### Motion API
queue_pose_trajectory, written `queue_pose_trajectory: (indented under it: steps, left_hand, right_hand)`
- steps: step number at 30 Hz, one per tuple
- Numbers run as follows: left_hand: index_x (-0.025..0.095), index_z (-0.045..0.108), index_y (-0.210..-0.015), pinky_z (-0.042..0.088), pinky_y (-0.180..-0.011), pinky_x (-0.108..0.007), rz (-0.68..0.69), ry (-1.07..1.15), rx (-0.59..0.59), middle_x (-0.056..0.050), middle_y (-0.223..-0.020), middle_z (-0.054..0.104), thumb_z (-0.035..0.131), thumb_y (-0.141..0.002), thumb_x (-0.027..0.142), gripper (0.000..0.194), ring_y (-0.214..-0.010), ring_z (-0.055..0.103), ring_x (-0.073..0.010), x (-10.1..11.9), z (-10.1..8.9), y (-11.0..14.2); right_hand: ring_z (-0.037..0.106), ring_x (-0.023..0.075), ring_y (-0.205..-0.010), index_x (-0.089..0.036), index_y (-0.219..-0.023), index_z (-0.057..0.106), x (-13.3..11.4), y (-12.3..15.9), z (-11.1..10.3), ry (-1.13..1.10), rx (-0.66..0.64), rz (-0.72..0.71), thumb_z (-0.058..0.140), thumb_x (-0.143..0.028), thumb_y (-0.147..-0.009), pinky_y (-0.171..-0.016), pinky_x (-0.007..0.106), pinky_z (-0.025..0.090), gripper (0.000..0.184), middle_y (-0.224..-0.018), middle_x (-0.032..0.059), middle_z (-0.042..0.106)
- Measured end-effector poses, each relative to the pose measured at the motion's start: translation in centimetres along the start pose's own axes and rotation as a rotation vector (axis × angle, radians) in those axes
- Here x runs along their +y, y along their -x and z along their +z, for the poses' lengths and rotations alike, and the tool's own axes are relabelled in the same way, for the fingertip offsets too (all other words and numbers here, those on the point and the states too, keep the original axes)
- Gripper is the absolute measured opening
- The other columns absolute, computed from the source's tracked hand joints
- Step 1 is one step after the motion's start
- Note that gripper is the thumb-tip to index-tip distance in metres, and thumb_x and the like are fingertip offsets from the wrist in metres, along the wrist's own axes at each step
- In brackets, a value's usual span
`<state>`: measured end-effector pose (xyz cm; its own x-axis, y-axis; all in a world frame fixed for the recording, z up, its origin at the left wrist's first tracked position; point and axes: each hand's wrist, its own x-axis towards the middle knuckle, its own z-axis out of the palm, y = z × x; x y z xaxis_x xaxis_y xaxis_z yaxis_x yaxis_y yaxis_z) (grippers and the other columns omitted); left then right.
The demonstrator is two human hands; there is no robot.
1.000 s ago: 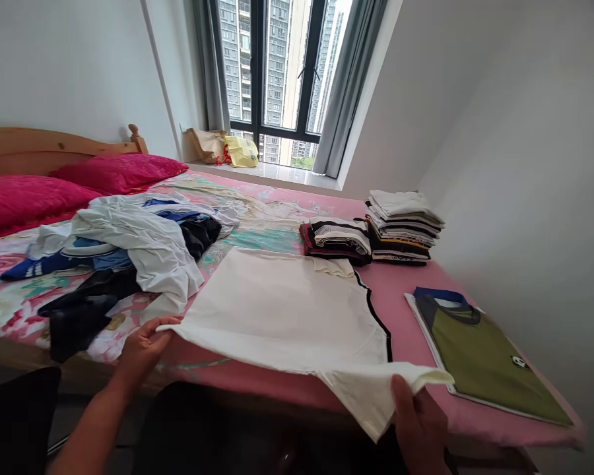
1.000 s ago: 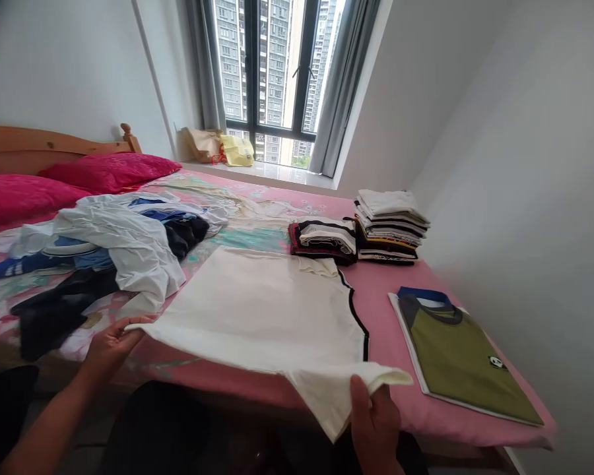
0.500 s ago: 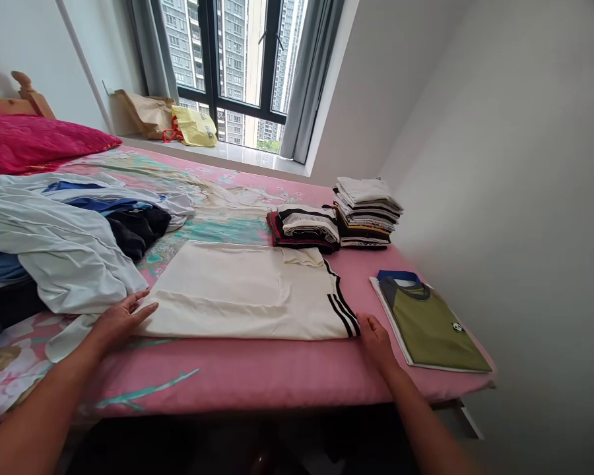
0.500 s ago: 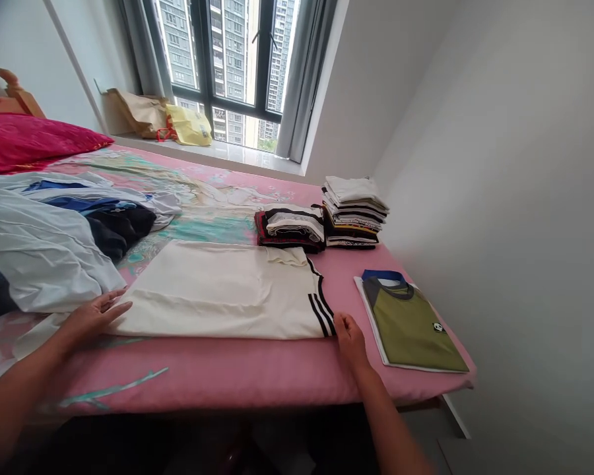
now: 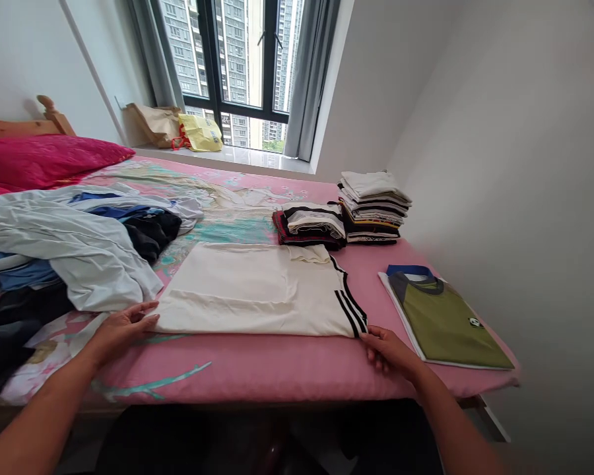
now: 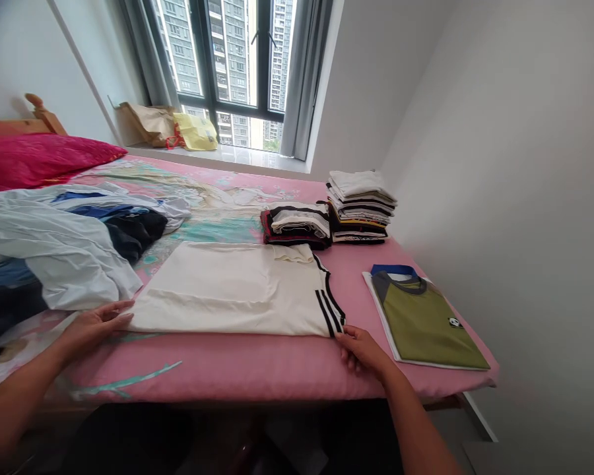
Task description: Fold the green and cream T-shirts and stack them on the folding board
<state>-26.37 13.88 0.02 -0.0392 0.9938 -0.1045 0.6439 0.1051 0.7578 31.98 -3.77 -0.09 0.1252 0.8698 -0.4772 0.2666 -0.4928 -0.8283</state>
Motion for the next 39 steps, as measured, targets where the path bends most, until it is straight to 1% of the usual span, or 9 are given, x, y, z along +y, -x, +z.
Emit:
queue_pose_trajectory:
  steps: [3, 10, 13, 16, 19, 23, 29, 34, 39]
  left_hand:
    - [0.015, 0.061, -0.112, 0.050, -0.060, -0.024, 0.018, 0.042, -0.109, -0.004, -0.080, 0.068, 0.067, -0.061, 0.050, 0.063, -0.069, 0.062, -0.0172, 1.6, -0.3, 1.0]
    - [0.015, 0.063, -0.109, 0.036, -0.044, -0.022, -0.038, 0.069, -0.088, 0.004, -0.058, 0.056, 0.064, -0.062, 0.042, 0.054, -0.046, 0.045, -0.0102, 3.8, 0.1, 2.9]
    - [0.014, 0.056, -0.118, 0.027, -0.039, -0.020, -0.102, 0.169, -0.096, 0.008, -0.051, 0.043, 0.064, -0.063, 0.042, 0.062, -0.040, 0.037, -0.0078, 3.5, 0.1, 4.8]
    - [0.015, 0.052, -0.121, 0.022, -0.038, -0.019, -0.153, 0.231, -0.185, 0.010, -0.049, 0.036, 0.063, -0.065, 0.046, 0.065, -0.037, 0.031, -0.0065, 2.1, 0.8, 7.9]
    - [0.017, 0.054, -0.117, 0.021, -0.037, -0.020, -0.171, 0.248, -0.251, 0.009, -0.053, 0.041, 0.064, -0.064, 0.053, 0.065, -0.036, 0.030, -0.0057, 0.5, 2.3, 11.3]
    - [0.018, 0.053, -0.119, 0.025, -0.036, -0.022, -0.185, 0.259, -0.132, 0.003, -0.067, 0.055, 0.060, -0.065, 0.059, 0.068, -0.037, 0.031, -0.0050, -0.2, 3.9, 14.1]
    - [0.017, 0.061, -0.111, 0.042, -0.054, -0.026, -0.107, 0.077, 0.006, -0.002, -0.071, 0.066, 0.063, -0.064, 0.051, 0.058, -0.062, 0.060, -0.0178, 1.6, 2.5, 12.2]
    - [0.015, 0.059, -0.115, 0.044, -0.062, -0.027, -0.045, -0.046, 0.048, -0.001, -0.074, 0.066, 0.062, -0.064, 0.046, 0.060, -0.069, 0.062, -0.0194, 3.2, 2.4, 10.2]
    - [0.018, 0.061, -0.112, 0.044, -0.064, -0.026, 0.060, -0.150, 0.156, -0.001, -0.080, 0.066, 0.050, -0.072, 0.034, 0.045, -0.071, 0.061, -0.0168, 3.2, 3.8, 9.6]
  right_hand:
    - [0.051, 0.0097, -0.039, -0.021, -0.094, 0.045, 0.5, 0.0, 0.6, -0.049, 0.009, 0.049, 0.051, -0.056, -0.078, -0.031, 0.017, 0.028, 0.039, -0.062, -0.0028, 0.059]
    - [0.053, 0.0098, -0.039, -0.021, -0.083, 0.042, 0.8, -0.6, 0.5, 0.001, 0.020, 0.023, 0.045, -0.058, -0.081, -0.032, 0.018, 0.030, 0.037, -0.060, -0.0024, 0.059]
    - [0.055, 0.0107, -0.043, -0.021, -0.081, 0.044, 1.0, 0.2, -1.3, 0.081, 0.002, -0.009, 0.044, -0.061, -0.080, -0.037, 0.019, 0.033, 0.040, -0.059, -0.0011, 0.060]
    - [0.054, 0.0115, -0.043, -0.021, -0.075, 0.045, 2.5, 1.4, -3.6, 0.131, 0.039, 0.015, 0.047, -0.064, -0.076, -0.038, 0.020, 0.034, 0.043, -0.056, -0.0002, 0.059]
    - [0.051, 0.0119, -0.040, -0.022, -0.070, 0.045, 5.3, 2.6, -5.2, 0.091, -0.006, 0.095, 0.052, -0.066, -0.071, -0.036, 0.021, 0.030, 0.045, -0.052, 0.0004, 0.056]
    - [0.049, 0.0121, -0.036, -0.022, -0.067, 0.044, 8.0, 3.3, -5.2, -0.010, -0.046, 0.119, 0.054, -0.067, -0.068, -0.037, 0.023, 0.031, 0.046, -0.051, 0.0012, 0.057]
    - [0.052, 0.0129, -0.038, -0.022, -0.071, 0.045, 6.4, 4.2, -3.9, -0.019, -0.024, 0.177, 0.055, -0.064, -0.071, -0.037, 0.023, 0.031, 0.043, -0.054, 0.0011, 0.058]
    - [0.048, 0.0116, -0.036, -0.022, -0.070, 0.048, 5.8, 4.9, -3.2, -0.075, 0.058, 0.155, 0.053, -0.062, -0.074, -0.036, 0.023, 0.031, 0.040, -0.053, -0.0007, 0.055]
    - [0.051, 0.0136, -0.035, -0.022, -0.071, 0.048, 6.7, 4.1, -3.5, -0.025, 0.076, 0.174, 0.051, -0.063, -0.075, -0.035, 0.024, 0.033, 0.041, -0.054, 0.0013, 0.058]
